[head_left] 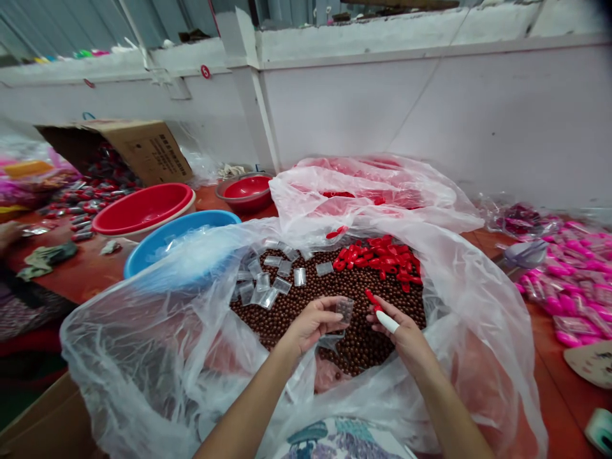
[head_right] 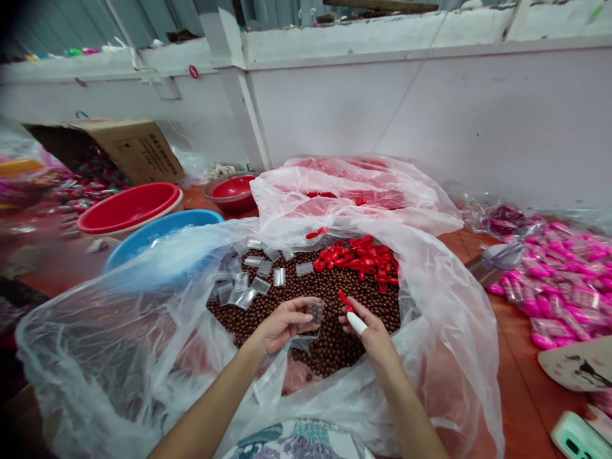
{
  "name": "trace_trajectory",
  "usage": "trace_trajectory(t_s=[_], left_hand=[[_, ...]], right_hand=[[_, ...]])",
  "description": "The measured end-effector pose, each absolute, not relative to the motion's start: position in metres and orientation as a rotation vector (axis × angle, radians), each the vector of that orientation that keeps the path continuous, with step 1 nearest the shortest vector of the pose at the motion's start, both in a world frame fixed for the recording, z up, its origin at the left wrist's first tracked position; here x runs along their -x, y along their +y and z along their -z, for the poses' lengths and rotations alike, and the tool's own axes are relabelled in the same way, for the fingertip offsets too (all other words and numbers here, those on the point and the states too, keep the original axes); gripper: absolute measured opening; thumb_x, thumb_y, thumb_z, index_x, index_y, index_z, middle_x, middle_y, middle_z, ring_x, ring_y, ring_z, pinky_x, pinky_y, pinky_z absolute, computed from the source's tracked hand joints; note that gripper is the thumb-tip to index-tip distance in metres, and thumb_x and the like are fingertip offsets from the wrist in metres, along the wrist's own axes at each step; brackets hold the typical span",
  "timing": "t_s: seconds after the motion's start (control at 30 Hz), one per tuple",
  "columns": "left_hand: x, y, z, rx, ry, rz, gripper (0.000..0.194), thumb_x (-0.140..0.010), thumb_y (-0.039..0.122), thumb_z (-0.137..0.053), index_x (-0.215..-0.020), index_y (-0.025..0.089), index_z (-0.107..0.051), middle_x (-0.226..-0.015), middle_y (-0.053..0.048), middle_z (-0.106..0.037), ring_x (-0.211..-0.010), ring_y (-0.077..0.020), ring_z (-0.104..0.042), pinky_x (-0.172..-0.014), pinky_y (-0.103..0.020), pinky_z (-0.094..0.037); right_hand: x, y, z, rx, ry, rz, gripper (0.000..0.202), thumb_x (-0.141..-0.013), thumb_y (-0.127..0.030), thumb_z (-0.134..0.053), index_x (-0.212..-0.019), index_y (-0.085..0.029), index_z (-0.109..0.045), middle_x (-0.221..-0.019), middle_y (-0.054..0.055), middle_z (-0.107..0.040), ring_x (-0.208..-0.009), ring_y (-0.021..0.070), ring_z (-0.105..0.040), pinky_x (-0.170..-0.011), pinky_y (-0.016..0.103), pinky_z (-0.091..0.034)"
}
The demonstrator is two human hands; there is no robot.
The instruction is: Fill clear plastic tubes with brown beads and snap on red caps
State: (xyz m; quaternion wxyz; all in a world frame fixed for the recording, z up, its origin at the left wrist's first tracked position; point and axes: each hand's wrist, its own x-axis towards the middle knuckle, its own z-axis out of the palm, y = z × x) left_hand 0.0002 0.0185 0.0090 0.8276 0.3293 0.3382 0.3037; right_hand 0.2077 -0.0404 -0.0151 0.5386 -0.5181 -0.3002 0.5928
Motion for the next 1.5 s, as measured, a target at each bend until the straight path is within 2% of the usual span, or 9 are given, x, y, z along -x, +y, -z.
trace_trajectory(t_s=[0.23,0.43,0.6,0.73,0.9,1.17,1.37,1.43,1.5], left_hand=[[-0.006,0.000,-0.006,-0.978,0.866,-0.662,0.042,-0.060,0.015,-0.071,-0.101,0.017,-0.067,-0.097,-0.006,-0.068,-0.085,-0.0178,-0.061,-0.082,-0.029,-0.045],[-0.012,-0.011,-0.001,-1.209,0.841,-0.692,0.038,-0.065,0.023,-0.069,-0.103,0.017,-0.067,-0.100,-0.005,-0.068,-0.096,-0.0228,-0.059,-0.093,-0.034,-0.039],[-0.010,-0.013,0.001,-1.270,0.811,-0.721,0.038,-0.067,0.023,-0.068,-0.105,0.017,-0.067,-0.103,-0.005,-0.067,-0.102,-0.0238,-0.056,-0.097,-0.035,-0.035],[-0.010,-0.016,0.001,-1.141,0.865,-0.749,0.036,-0.064,0.022,-0.070,-0.099,0.016,-0.069,-0.098,-0.005,-0.068,-0.091,-0.0222,-0.059,-0.088,-0.033,-0.042],[-0.012,-0.023,0.000,-0.905,0.867,-0.791,0.037,-0.064,0.023,-0.071,-0.099,0.014,-0.068,-0.091,-0.005,-0.068,-0.077,-0.0179,-0.060,-0.071,-0.028,-0.046],[-0.017,-0.030,0.002,-0.975,0.930,-0.853,0.030,-0.060,0.024,-0.073,-0.087,0.012,-0.072,-0.079,-0.004,-0.069,-0.071,-0.0160,-0.058,-0.070,-0.026,-0.043],[-0.010,-0.025,0.013,-0.885,0.906,-0.865,0.032,-0.069,0.035,-0.068,-0.090,0.012,-0.070,-0.088,-0.007,-0.069,-0.077,-0.0167,-0.059,-0.075,-0.028,-0.043],[-0.006,-0.022,0.014,-0.893,0.934,-0.857,0.033,-0.069,0.036,-0.069,-0.091,0.012,-0.069,-0.090,-0.008,-0.069,-0.078,-0.0165,-0.060,-0.076,-0.027,-0.043],[-0.002,-0.020,0.015,-0.883,0.939,-0.847,0.034,-0.068,0.035,-0.070,-0.092,0.012,-0.069,-0.092,-0.008,-0.069,-0.079,-0.0164,-0.060,-0.077,-0.027,-0.043]], right_hand=[[-0.190,-0.038,0.007,1.245,-0.922,-1.283,0.046,-0.063,-0.036,-0.074,-0.106,-0.022,-0.064,-0.110,0.005,-0.065,-0.102,0.0225,-0.058,-0.092,0.038,-0.043],[-0.183,-0.045,0.002,1.336,-1.186,-1.153,0.039,-0.067,-0.038,-0.071,-0.103,-0.024,-0.067,-0.103,0.005,-0.067,-0.097,0.0229,-0.059,-0.090,0.038,-0.043],[-0.185,-0.050,0.008,1.321,-1.514,-0.945,0.033,-0.079,-0.031,-0.060,-0.112,-0.030,-0.062,-0.102,0.004,-0.067,-0.093,0.0204,-0.059,-0.084,0.036,-0.046],[-0.184,-0.050,0.015,1.250,-1.828,-0.674,0.047,-0.083,-0.019,-0.051,-0.129,-0.030,-0.046,-0.122,0.004,-0.058,-0.106,0.0208,-0.052,-0.090,0.039,-0.042],[-0.178,-0.050,0.020,1.260,-2.032,-0.455,0.072,-0.073,-0.024,-0.063,-0.137,-0.020,-0.030,-0.132,0.010,-0.047,-0.118,0.0251,-0.043,-0.098,0.043,-0.037],[-0.169,-0.053,0.029,1.236,-2.016,-0.249,0.059,-0.072,-0.017,-0.057,-0.128,-0.018,-0.038,-0.113,0.011,-0.058,-0.102,0.0244,-0.054,-0.087,0.042,-0.045],[-0.179,-0.052,0.022,1.289,-2.144,-0.416,0.072,-0.075,-0.021,-0.056,-0.139,-0.021,-0.023,-0.130,0.011,-0.047,-0.116,0.0241,-0.045,-0.093,0.040,-0.040],[-0.191,-0.046,0.023,1.448,-2.067,-0.362,0.062,-0.076,-0.009,-0.046,-0.135,-0.022,-0.032,-0.124,0.009,-0.052,-0.109,0.0220,-0.049,-0.090,0.038,-0.041],[-0.202,-0.039,0.026,1.665,-2.021,-0.258,0.054,-0.072,0.000,-0.040,-0.119,-0.022,-0.053,-0.107,0.008,-0.060,-0.096,0.0219,-0.053,-0.084,0.036,-0.042]])
